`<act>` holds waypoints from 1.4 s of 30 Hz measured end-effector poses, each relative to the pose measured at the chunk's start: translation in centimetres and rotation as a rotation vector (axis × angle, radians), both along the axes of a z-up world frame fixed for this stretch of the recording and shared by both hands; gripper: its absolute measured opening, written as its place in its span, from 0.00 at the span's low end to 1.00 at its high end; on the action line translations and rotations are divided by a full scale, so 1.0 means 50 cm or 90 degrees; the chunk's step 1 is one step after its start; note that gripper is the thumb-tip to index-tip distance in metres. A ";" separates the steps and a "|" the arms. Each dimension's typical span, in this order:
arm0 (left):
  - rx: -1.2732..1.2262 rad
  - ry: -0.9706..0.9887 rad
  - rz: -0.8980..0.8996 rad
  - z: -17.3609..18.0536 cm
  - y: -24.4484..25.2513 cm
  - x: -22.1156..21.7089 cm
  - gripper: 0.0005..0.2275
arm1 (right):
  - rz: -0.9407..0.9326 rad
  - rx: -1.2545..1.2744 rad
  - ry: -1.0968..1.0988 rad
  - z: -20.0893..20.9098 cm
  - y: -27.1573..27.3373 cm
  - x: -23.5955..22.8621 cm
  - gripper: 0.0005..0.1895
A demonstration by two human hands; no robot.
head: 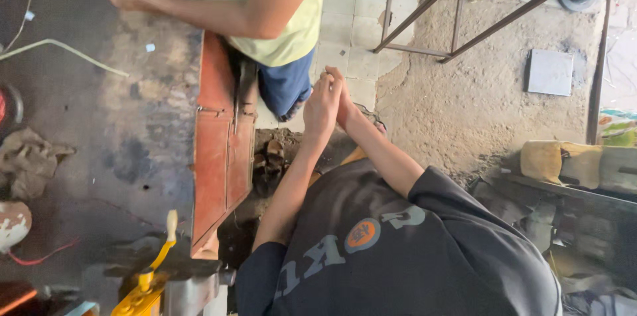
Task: The person repeatedly picks up small white rectangular pieces and thin metal wires from a wooden workbench. They insert the wires into the pieces and manipulate them with their fingers. A coworker performs similar actions nearby.
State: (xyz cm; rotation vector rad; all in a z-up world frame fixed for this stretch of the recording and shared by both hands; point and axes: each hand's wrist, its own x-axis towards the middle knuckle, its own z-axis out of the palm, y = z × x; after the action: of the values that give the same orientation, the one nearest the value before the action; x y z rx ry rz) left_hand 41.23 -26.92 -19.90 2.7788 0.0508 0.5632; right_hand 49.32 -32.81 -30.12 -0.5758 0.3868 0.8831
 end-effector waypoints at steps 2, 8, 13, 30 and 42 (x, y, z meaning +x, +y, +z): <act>0.051 -0.008 -0.051 -0.013 -0.090 0.061 0.23 | -0.046 -0.042 0.056 -0.011 -0.113 0.051 0.18; 0.132 -0.027 -0.177 -0.063 -0.443 0.288 0.25 | -0.342 -0.049 0.035 -0.028 -0.489 0.194 0.13; 0.138 -0.064 -0.320 -0.059 -0.699 0.426 0.13 | -0.417 0.013 -0.145 -0.028 -0.766 0.334 0.17; -0.147 -0.055 -0.566 -0.085 -1.082 0.772 0.08 | -0.550 -0.080 -0.144 -0.069 -1.231 0.611 0.17; -0.255 -0.101 -0.426 -0.063 -1.237 1.149 0.05 | -0.411 -0.023 -0.374 -0.088 -1.378 0.963 0.15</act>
State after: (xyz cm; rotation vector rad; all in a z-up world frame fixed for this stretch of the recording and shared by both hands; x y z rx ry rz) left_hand 98.67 -88.78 -23.04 2.1645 -0.6915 0.5147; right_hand 97.48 -101.71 -34.52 -0.6597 0.0369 0.0697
